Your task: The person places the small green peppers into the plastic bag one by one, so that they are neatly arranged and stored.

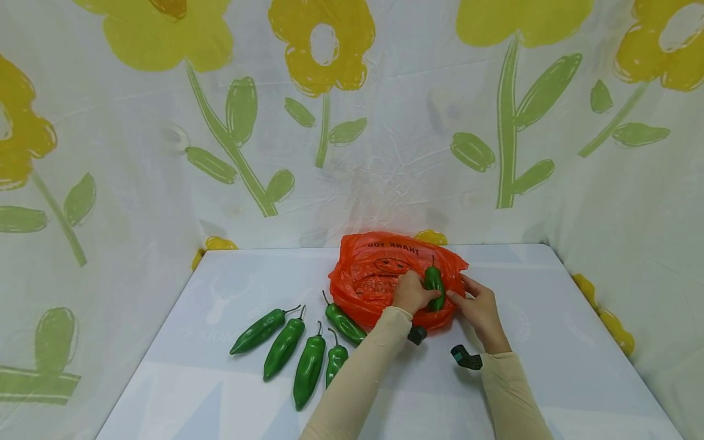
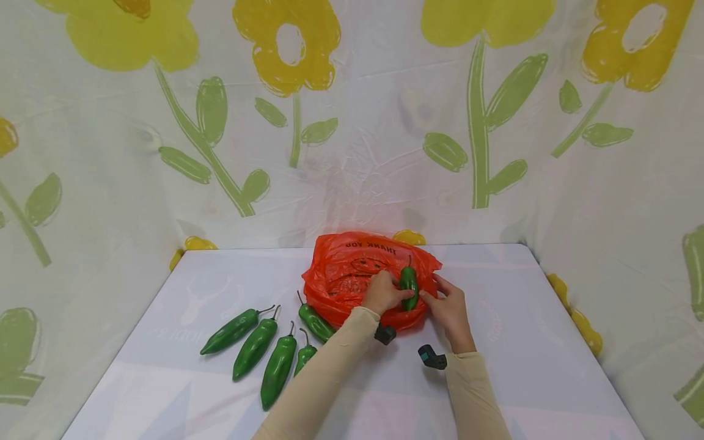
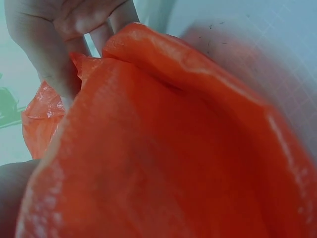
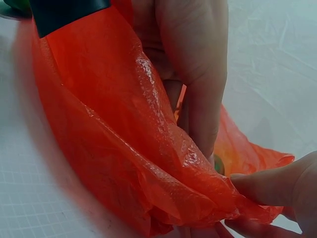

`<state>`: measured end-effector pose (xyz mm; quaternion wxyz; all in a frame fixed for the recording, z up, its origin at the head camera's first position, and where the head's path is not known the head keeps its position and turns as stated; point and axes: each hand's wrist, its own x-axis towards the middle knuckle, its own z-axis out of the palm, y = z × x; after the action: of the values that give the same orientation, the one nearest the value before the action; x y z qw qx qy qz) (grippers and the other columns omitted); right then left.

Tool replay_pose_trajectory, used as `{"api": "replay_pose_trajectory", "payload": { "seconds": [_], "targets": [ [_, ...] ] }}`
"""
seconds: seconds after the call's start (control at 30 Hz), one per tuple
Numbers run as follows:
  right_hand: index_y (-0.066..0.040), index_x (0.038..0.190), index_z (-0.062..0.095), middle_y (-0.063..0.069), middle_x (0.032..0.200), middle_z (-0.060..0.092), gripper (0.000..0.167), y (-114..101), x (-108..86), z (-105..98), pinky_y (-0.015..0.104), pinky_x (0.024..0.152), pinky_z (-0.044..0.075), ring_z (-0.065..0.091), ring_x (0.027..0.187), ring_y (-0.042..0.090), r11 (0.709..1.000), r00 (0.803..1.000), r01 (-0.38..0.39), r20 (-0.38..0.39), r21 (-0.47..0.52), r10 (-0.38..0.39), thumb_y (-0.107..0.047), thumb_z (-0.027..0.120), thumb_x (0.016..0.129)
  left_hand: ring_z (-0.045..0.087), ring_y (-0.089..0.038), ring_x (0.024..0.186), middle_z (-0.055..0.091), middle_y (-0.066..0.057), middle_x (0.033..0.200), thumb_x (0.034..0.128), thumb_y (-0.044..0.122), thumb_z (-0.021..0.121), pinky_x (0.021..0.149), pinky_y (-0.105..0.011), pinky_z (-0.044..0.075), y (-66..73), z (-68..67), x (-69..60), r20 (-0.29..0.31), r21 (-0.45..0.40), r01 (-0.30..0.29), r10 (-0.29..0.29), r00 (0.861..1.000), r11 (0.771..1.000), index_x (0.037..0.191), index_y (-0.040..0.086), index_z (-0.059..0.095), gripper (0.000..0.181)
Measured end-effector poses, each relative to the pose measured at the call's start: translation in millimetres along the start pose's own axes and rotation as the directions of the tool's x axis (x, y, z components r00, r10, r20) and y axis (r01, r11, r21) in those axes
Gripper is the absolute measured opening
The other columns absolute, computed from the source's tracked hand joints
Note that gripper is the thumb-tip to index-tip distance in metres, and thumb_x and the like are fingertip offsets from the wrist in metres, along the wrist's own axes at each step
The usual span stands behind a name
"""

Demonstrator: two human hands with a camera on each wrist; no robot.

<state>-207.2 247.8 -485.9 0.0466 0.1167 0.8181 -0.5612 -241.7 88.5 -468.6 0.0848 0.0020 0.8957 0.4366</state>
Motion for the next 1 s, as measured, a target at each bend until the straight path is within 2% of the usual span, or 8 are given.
{"api": "replay_pose_trajectory", "payload": {
  "seconds": [0.27, 0.4, 0.5, 0.67, 0.77, 0.87, 1.0],
  "targets": [
    [-0.006, 0.162, 0.029, 0.031, 0.159, 0.040, 0.071, 0, -1.3, 0, 0.048, 0.111, 0.049, 0.051, 0.138, 0.044, 1.000, 1.000, -0.009, -0.009, -0.024, 0.009, -0.023, 0.063, 0.103, 0.065, -0.015, 0.077, 0.075, -0.007, 0.087, 0.0870, 0.028, 0.085, 0.090, -0.041, 0.063, -1.4, -1.3, -0.4, 0.021, 0.024, -0.001, 0.000, 1.000, 1.000, 0.108, 0.004, 0.074, 0.034],
    [-0.006, 0.162, 0.029, 0.030, 0.159, 0.040, 0.070, 2, -0.1, 0, 0.049, 0.111, 0.048, 0.049, 0.139, 0.044, 1.000, 1.000, -0.005, -0.017, -0.030, 0.004, -0.023, 0.063, 0.103, 0.062, -0.013, 0.068, 0.070, -0.004, 0.076, 0.0892, 0.035, 0.082, 0.076, -0.034, 0.064, -0.2, -3.9, -1.6, 0.017, 0.072, -0.033, 0.032, 0.999, 0.997, 0.102, 0.004, 0.073, 0.035],
    [-0.007, 0.162, 0.030, 0.029, 0.160, 0.041, 0.070, 2, 0.4, 0, 0.049, 0.110, 0.049, 0.050, 0.138, 0.043, 0.999, 1.000, -0.007, -0.027, -0.037, 0.006, -0.023, 0.062, 0.103, 0.059, -0.011, 0.060, 0.061, -0.001, 0.066, 0.0908, 0.040, 0.080, 0.063, -0.027, 0.061, 3.0, -8.1, -2.9, 0.006, 0.110, -0.072, 0.071, 0.997, 0.991, 0.093, 0.005, 0.072, 0.036],
    [-0.008, 0.162, 0.030, 0.028, 0.160, 0.041, 0.070, 2, -0.3, 0, 0.047, 0.109, 0.051, 0.050, 0.138, 0.042, 0.999, 1.000, -0.006, -0.029, -0.037, 0.005, -0.024, 0.063, 0.103, 0.046, -0.010, 0.050, 0.039, 0.004, 0.055, 0.0935, 0.040, 0.077, 0.046, -0.019, 0.040, 10.5, -21.8, -7.9, -0.001, 0.122, -0.111, 0.112, 0.994, 0.986, 0.075, 0.007, 0.066, 0.040],
    [-0.007, 0.162, 0.030, 0.029, 0.160, 0.040, 0.070, 1, -0.7, -1, 0.047, 0.110, 0.051, 0.049, 0.139, 0.043, 0.999, 1.000, -0.002, -0.026, -0.036, 0.001, -0.024, 0.063, 0.103, 0.038, -0.009, 0.047, 0.033, 0.005, 0.053, 0.0955, 0.038, 0.075, 0.043, -0.020, 0.030, 13.6, -32.7, -11.4, 0.003, 0.100, -0.152, 0.152, 0.988, 0.983, 0.076, 0.006, 0.067, 0.038],
    [-0.007, 0.162, 0.029, 0.029, 0.160, 0.040, 0.071, 0, -0.8, 0, 0.048, 0.110, 0.050, 0.049, 0.139, 0.043, 0.999, 1.000, -0.001, -0.026, -0.035, 0.001, -0.024, 0.063, 0.103, 0.035, -0.009, 0.045, 0.032, 0.006, 0.052, 0.0973, 0.035, 0.073, 0.042, -0.020, 0.026, 15.4, -45.1, -15.6, 0.006, 0.059, -0.210, 0.210, 0.978, 0.976, 0.080, 0.006, 0.069, 0.035],
    [-0.008, 0.163, 0.030, 0.028, 0.160, 0.040, 0.070, 1, 0.1, 0, 0.049, 0.110, 0.049, 0.050, 0.139, 0.044, 1.000, 1.000, -0.005, -0.024, -0.024, 0.005, -0.023, 0.063, 0.103, 0.039, -0.009, 0.051, 0.042, 0.004, 0.058, 0.0985, 0.037, 0.071, 0.046, -0.020, 0.030, 15.3, -62.9, -23.3, -0.003, 0.026, -0.256, 0.256, 0.967, 0.966, 0.088, 0.004, 0.073, 0.034]
  ]
}}
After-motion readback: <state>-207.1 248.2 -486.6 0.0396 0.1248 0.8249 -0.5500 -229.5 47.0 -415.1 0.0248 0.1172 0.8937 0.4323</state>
